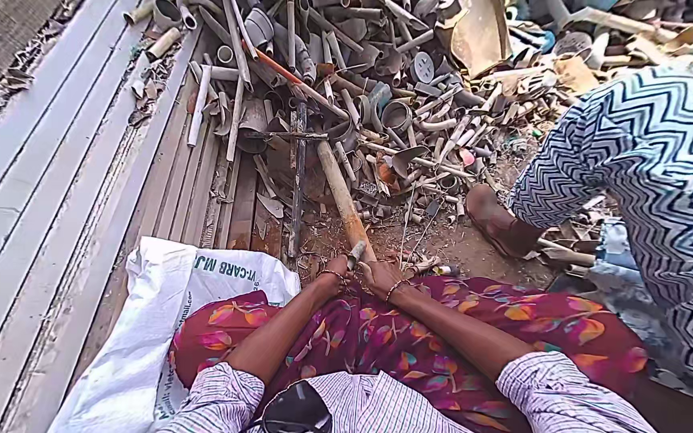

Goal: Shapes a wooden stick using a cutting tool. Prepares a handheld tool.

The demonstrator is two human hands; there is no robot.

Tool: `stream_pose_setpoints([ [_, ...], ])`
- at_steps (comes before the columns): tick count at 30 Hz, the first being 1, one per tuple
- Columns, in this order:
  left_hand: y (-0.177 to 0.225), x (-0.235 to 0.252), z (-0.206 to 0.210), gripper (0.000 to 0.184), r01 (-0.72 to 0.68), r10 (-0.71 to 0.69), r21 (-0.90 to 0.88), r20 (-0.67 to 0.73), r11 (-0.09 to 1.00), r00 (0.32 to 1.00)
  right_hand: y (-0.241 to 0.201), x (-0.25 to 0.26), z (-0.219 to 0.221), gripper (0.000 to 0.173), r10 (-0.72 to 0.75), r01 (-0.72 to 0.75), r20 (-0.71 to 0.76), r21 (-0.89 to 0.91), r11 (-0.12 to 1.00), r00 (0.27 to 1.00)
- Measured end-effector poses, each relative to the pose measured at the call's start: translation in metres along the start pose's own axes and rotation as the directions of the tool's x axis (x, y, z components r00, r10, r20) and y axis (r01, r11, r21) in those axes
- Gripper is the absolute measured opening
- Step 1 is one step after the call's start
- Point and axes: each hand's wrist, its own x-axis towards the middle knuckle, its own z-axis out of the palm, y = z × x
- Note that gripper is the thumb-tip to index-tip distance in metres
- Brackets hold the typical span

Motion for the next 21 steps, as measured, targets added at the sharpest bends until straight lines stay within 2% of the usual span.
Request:
stream_pose_setpoints([
  [4,-0.003,0.004,0.001,0.043,0.015,-0.014,-0.078,0.006,0.997,1.0,0.011,0.012,-0.007,0.058,0.082,-0.082,-0.001,0.028,0.996,0.997],
  [8,0.001,0.002,0.002,0.038,0.017,-0.018,-0.075,-0.015,0.997,1.0,0.002,0.001,0.0,0.055,0.002,-0.004,-0.022,-0.085,0.996,1.0],
  [12,-0.002,0.001,0.002,0.039,0.029,-0.026,-0.148,0.019,0.989,0.999,0.018,0.011,-0.007,0.058,0.121,-0.122,-0.024,-0.045,0.992,0.992],
  [17,-0.003,0.003,0.002,0.045,0.083,-0.081,-0.185,0.015,0.979,0.997,0.005,0.0,0.002,0.054,0.023,-0.025,-0.031,-0.05,0.998,0.999],
  [19,-0.004,0.001,0.001,0.046,0.045,-0.042,-0.155,0.023,0.987,0.999,0.005,0.002,0.0,0.056,0.022,-0.023,-0.02,-0.07,0.997,1.0],
  [21,-0.002,-0.003,0.001,0.047,-0.078,0.076,0.05,0.026,0.996,0.997,0.005,0.002,-0.002,0.056,0.022,-0.023,-0.027,-0.042,0.999,0.999],
])
